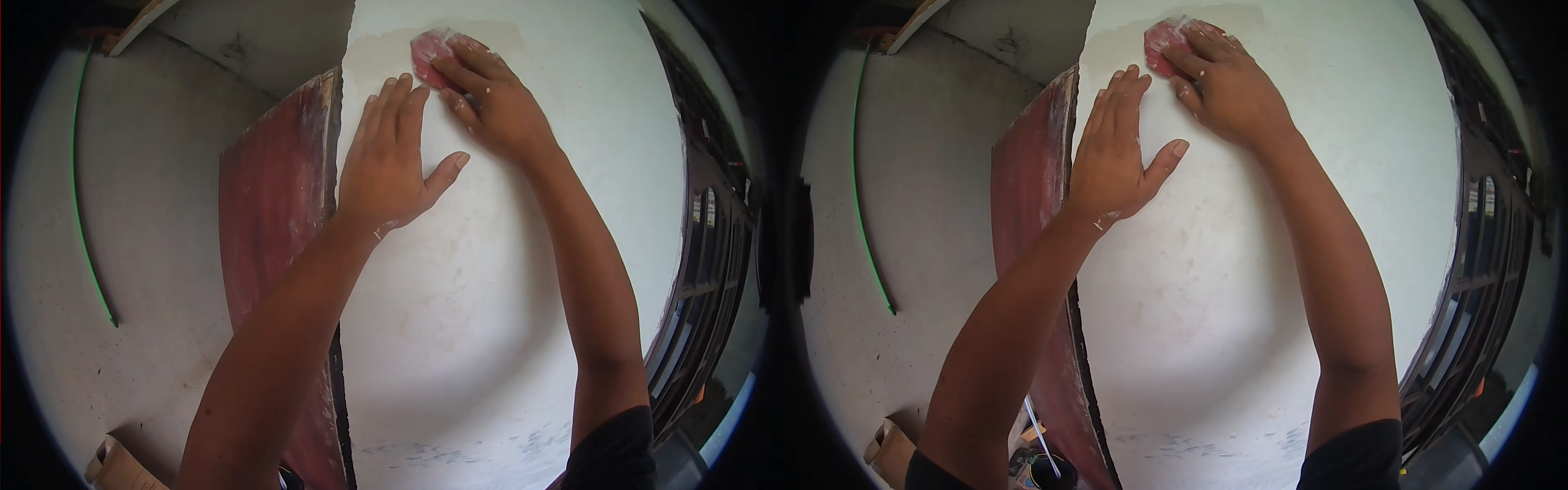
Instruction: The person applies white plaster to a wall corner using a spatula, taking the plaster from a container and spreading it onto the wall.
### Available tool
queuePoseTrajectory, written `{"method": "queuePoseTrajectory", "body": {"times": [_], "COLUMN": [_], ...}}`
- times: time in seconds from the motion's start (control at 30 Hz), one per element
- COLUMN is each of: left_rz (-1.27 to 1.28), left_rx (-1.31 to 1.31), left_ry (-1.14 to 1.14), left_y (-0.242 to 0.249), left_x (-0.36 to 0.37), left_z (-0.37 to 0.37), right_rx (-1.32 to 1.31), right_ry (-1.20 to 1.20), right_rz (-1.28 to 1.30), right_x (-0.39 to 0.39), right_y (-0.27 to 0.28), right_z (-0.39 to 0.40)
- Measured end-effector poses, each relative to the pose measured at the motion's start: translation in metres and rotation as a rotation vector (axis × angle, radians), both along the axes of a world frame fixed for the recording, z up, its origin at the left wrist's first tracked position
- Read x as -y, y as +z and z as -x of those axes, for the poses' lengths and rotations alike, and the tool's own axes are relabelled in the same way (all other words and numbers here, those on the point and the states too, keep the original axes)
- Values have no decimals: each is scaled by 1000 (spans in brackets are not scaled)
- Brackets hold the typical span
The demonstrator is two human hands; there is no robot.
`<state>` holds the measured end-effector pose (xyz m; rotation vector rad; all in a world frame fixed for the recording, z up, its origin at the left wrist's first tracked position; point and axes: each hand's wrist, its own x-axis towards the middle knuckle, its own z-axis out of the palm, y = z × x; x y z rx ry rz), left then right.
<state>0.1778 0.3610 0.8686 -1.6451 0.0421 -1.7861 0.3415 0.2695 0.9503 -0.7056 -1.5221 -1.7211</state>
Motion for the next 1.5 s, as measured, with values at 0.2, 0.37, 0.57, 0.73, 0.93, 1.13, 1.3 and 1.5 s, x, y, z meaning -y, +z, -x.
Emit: {"method": "queuePoseTrajectory", "body": {"times": [0.2, 0.37, 0.57, 0.73, 0.93, 1.13, 1.3, 1.5], "left_rz": [43, 43, 42, 42, 43, 58, 49, 133], "left_rx": [-24, 1, 1, 8, 3, -12, -5, -109], "left_ry": [8, -3, -13, -10, -1, 7, 49, 17], "left_y": [-1, -1, 0, -1, -2, 0, -2, -27], "left_x": [2, 0, 1, 2, 0, 0, 2, 7], "left_z": [-1, -2, 0, -2, -2, 0, -1, 5], "right_rx": [21, -25, -11, 5, -103, -167, -128, -107], "right_ry": [42, 87, -56, -63, 9, -51, 3, 70], "right_rz": [109, -40, 8, 37, -147, -33, -24, 37], "right_x": [17, 2, -3, 17, 16, 16, 28, 37], "right_y": [-36, 6, -17, -53, 7, -21, -86, -151], "right_z": [-18, 7, 3, -22, -22, -28, -36, -33]}}
